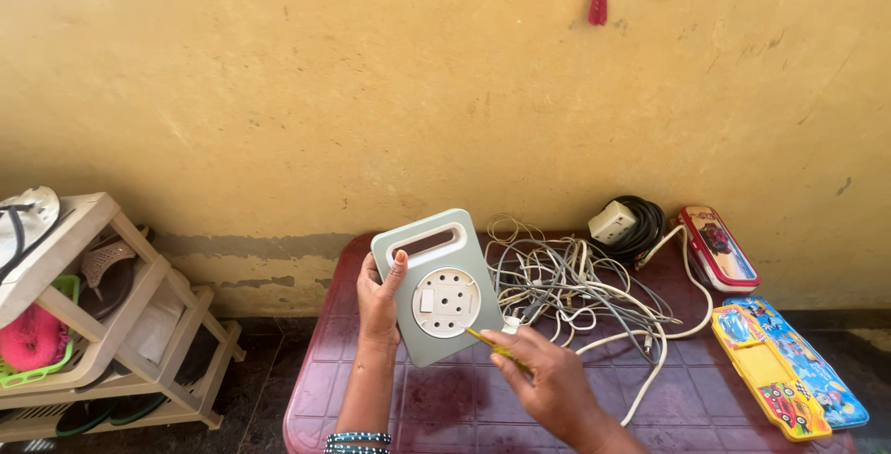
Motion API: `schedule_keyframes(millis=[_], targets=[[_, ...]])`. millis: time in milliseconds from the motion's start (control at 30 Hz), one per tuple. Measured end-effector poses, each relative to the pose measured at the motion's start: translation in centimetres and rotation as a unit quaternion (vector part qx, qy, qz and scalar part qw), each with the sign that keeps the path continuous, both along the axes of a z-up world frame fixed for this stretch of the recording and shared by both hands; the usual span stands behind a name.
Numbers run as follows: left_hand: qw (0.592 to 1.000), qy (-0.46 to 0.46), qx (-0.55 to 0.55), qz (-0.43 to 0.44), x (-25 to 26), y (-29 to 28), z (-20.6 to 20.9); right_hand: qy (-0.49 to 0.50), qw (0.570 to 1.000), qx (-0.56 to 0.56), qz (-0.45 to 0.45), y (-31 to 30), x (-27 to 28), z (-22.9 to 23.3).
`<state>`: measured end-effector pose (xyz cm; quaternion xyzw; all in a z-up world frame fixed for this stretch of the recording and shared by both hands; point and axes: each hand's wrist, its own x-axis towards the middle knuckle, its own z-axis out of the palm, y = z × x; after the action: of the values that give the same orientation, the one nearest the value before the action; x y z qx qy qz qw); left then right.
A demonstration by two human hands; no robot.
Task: The person untangles a bundle of electrical cords on a table, sorts through multiple extension boxes and plugs, and then uses a screwdriver to tighten a screw on the casing of a light blue power strip.
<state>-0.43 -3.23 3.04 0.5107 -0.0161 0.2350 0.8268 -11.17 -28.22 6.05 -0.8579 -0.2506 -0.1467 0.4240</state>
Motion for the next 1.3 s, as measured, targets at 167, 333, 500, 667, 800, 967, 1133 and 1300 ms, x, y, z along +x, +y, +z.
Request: schedule_keyframes(millis=[167,333,500,667,800,967,1133,1300], targets=[[0.999,-0.036,-0.034,-0.012,-1.3,1.1,0.8,-0.055,0.997,-0.055,0.013,3.8,-1.7,1.1],[0.996,-0.069,-0.055,-0.01,-2.5,2.8,1.0,-0.1,0.989,-0.105,0.008,6.6,-1.6,0.5],[0.993,-0.098,-0.06,-0.017,-2.9,3.8,1.2,-0.079,0.993,-0.083,0.005,9.2,-1.2,-0.5],[0.981,-0.084,-0.173,-0.027,-2.3,4.8,0.4,-0.067,0.997,0.044,0.007,11.8,-1.2,-0.7],[0.982,-0.068,-0.174,-0.032,-3.1,4.8,1.1,-0.085,0.995,0.05,-0.012,13.4,-0.9,0.3],[0.99,-0.063,-0.124,0.009,-3.8,5.7,1.7,-0.143,0.989,0.026,-0.019,15.1,-0.8,1.3],[0.994,-0.037,-0.103,-0.012,-2.7,3.2,-0.3,-0.141,0.987,0.068,-0.036,15.1,0.5,1.7],[0.992,-0.067,-0.108,-0.022,-1.7,2.4,-1.1,0.117,0.963,0.242,-0.033,13.6,3.4,-0.6]])
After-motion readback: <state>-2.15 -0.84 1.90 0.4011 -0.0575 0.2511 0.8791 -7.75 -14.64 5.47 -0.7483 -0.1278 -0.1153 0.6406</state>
